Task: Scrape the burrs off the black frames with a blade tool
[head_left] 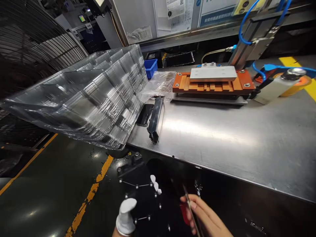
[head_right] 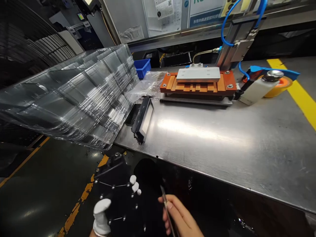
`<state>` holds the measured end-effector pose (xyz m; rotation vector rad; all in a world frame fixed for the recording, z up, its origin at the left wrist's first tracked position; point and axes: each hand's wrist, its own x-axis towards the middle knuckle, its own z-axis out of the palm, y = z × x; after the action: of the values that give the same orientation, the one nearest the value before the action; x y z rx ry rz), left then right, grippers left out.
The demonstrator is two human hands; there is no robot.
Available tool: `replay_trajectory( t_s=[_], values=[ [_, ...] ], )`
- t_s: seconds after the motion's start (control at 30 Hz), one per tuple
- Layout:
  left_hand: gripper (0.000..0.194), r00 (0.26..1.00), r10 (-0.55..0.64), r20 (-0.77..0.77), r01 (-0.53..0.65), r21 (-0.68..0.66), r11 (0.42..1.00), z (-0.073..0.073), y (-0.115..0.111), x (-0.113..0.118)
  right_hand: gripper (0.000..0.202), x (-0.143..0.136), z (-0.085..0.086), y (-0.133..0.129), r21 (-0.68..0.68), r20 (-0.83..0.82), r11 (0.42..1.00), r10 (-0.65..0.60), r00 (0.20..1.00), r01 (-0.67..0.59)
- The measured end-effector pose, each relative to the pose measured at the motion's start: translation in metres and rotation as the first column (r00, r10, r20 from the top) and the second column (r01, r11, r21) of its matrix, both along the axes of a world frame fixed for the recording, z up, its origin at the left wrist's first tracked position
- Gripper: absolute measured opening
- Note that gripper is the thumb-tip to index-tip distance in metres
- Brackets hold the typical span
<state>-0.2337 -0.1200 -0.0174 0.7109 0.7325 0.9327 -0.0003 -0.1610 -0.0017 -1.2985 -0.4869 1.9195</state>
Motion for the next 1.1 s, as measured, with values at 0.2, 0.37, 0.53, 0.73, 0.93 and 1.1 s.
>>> replay_trajectory(
  t_s=[0.2, 0.37, 0.53, 0.73, 0.93, 1.1],
  values=[
    [0.095, 0.54, 0.237, -0.807, 0.293, 0.445, 0.846, 0.007, 0.0, 0.027, 0.044, 0.04, -0.017, 0.01, 0.262, 0.505, 0.939, 0.064, 0.861, -0.224],
    [0.097, 0.234, 0.54, -0.808, 0.6, 0.558, 0.574, 0.005, -0.004, 0.038, 0.041, 0.048, -0.008, 0.023, 0.27, 0.692, 0.868, 0.125, 0.711, -0.416],
    [0.087, 0.111, 0.638, -0.762, 0.627, 0.552, 0.55, -0.011, -0.01, 0.042, 0.038, 0.042, -0.001, 0.03, 0.34, 0.732, 0.803, 0.101, 0.674, -0.489],
    [0.095, 0.087, 0.604, -0.792, 0.599, 0.526, 0.604, -0.013, -0.017, 0.047, 0.038, 0.039, -0.004, 0.026, 0.442, 0.815, 0.736, -0.091, 0.572, -0.513],
    [0.093, 0.096, 0.61, -0.786, 0.573, 0.545, 0.612, -0.005, -0.016, 0.051, 0.042, 0.04, -0.002, 0.026, 0.42, 0.789, 0.735, -0.005, 0.615, -0.532],
    [0.096, 0.11, 0.559, -0.822, 0.549, 0.519, 0.655, -0.003, -0.015, 0.052, 0.035, 0.036, -0.001, 0.022, 0.447, 0.684, 0.796, -0.01, 0.729, -0.409]
  ],
)
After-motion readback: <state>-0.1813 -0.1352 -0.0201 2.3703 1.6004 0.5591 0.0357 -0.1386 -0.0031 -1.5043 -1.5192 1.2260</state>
